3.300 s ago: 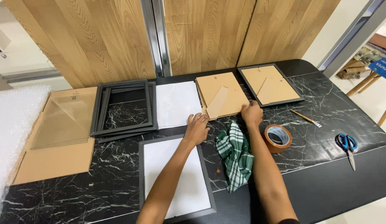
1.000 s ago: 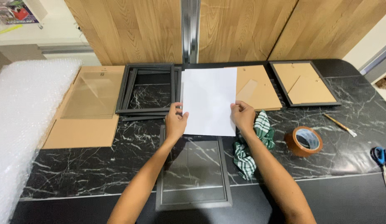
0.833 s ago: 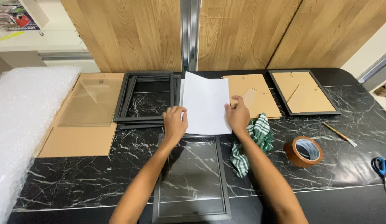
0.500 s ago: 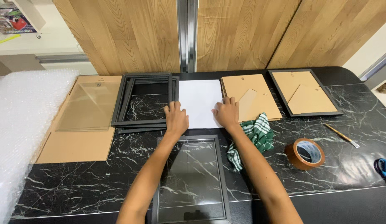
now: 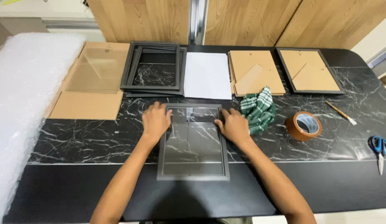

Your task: The person repeatedly wipes the glass and cardboard backing of several picture frames with a green cloth on a black marble table. They handle each frame one at a time, wiping both sides and stacking the frames after cleaning.

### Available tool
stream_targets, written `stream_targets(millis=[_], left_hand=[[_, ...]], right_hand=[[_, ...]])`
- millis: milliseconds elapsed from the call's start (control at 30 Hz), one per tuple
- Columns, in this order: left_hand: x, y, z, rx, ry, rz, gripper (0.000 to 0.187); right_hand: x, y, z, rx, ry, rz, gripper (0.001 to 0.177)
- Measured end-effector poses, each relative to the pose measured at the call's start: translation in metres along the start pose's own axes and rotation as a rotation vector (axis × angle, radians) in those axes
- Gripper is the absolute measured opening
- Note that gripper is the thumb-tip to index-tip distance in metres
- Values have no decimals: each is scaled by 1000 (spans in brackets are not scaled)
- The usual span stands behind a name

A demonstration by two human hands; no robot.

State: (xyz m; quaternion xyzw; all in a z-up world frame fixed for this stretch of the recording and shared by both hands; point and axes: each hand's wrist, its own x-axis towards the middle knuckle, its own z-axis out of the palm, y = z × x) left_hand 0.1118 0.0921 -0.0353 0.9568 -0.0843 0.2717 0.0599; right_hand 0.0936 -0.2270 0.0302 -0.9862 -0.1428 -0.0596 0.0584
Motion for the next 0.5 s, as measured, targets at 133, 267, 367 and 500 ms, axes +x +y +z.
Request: stream_targets(millis=[133,267,367,500], left_hand=[[-31,4,-30,1,-145,-210,37],[-55,7,-43,-138,-126,-254,47],[-62,19,-47,-151,-105,-262,52],[-65,23,-43,-273,-125,-316,38]], right_hand=[[-9,11,24,-26,167,35,47],[-33,20,-19,-323,696,128,42],[-50,43,11,-367,698,205,56],[-41,29,40,-335,731,25,29]])
